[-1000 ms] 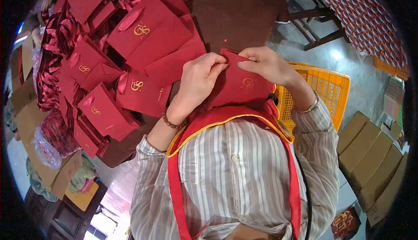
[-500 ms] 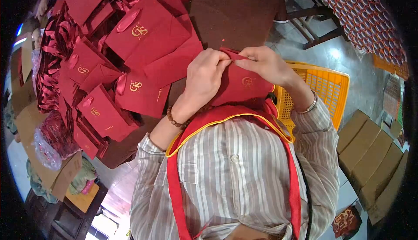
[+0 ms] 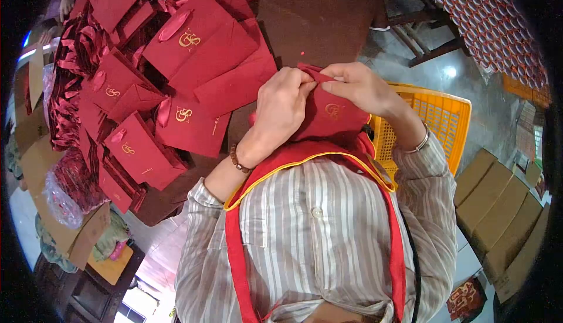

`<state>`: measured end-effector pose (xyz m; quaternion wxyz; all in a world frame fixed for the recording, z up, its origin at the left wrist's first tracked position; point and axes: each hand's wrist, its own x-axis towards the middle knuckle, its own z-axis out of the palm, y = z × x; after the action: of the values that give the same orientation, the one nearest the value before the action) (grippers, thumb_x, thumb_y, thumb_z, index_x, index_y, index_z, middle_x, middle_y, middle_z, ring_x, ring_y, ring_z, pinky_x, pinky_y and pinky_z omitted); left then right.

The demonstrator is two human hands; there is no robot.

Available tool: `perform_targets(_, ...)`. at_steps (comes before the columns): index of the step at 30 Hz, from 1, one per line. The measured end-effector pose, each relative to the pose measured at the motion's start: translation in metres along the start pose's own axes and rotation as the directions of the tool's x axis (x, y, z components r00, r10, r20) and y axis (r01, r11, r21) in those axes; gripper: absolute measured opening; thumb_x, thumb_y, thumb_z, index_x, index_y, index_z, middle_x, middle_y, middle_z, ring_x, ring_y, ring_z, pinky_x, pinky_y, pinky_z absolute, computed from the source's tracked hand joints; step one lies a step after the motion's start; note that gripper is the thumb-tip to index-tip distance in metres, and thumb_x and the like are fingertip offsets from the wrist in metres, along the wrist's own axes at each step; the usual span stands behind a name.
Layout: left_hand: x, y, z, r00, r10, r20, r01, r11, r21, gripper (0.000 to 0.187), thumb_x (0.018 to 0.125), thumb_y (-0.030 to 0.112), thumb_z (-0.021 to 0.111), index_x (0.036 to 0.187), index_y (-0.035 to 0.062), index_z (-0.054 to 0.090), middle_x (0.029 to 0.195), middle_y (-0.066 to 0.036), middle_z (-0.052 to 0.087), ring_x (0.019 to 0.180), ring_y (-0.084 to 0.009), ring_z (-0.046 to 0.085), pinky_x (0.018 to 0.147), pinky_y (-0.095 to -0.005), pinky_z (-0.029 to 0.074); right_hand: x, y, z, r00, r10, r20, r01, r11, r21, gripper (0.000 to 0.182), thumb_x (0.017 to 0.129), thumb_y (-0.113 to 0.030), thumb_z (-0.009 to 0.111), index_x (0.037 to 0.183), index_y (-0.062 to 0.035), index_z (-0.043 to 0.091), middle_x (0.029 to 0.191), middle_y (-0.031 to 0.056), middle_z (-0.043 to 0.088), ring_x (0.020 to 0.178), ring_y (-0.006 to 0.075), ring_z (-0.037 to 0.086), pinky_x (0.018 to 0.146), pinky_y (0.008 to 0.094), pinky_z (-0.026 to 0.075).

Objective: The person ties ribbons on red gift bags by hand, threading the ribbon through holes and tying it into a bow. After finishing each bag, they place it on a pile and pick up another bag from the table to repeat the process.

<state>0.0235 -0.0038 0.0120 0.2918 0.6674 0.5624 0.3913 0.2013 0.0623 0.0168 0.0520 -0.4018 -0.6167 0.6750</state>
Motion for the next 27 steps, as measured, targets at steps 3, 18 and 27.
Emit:
perform_targets(3,0.000,-0.001,0.002,1.000,-0.016,0.012,0.016,1.000,0.019,0.008,0.076,0.003,0.061,0.079,-0.0010,0.054,0.072,-0.016,0.055,0.066,-0.0339,0.055,0.058,-0.0416,0.043,0.000,0.000,0.001,0.999,0.053,0.007,-0.053,0.996,0.071,0.024,0.087,-0.010,0.055,0.105,0.0044,0.057,0.094,0.0032,0.062,0.087,0.0063,0.054,0.076,0.0226,0.044)
perform_targets(18,0.006,0.019,-0.002,0.963,0.202,0.178,-0.262,0.858,0.443,0.020,0.056,-0.001,0.057,0.073,0.0021,0.046,0.070,-0.013,0.047,0.066,-0.0297,0.052,0.059,-0.0392,0.044,-0.014,-0.027,0.022,0.955,-0.183,-0.233,0.059,0.888,-0.456,0.021,0.080,-0.009,0.048,0.096,0.0018,0.057,0.084,0.0235,0.059,0.080,0.0375,0.059,0.067,0.0413,0.046)
perform_targets(27,0.010,0.011,-0.002,0.967,0.179,0.180,-0.224,0.937,0.269,0.015,0.064,-0.005,0.054,0.075,0.0019,0.047,0.071,-0.015,0.048,0.067,-0.0340,0.052,0.057,-0.0428,0.043,-0.020,-0.033,0.025,0.960,-0.113,-0.258,-0.020,0.885,-0.465,0.020,0.080,-0.011,0.049,0.093,0.0003,0.057,0.077,0.0232,0.058,0.075,0.0400,0.057,0.063,0.0444,0.045)
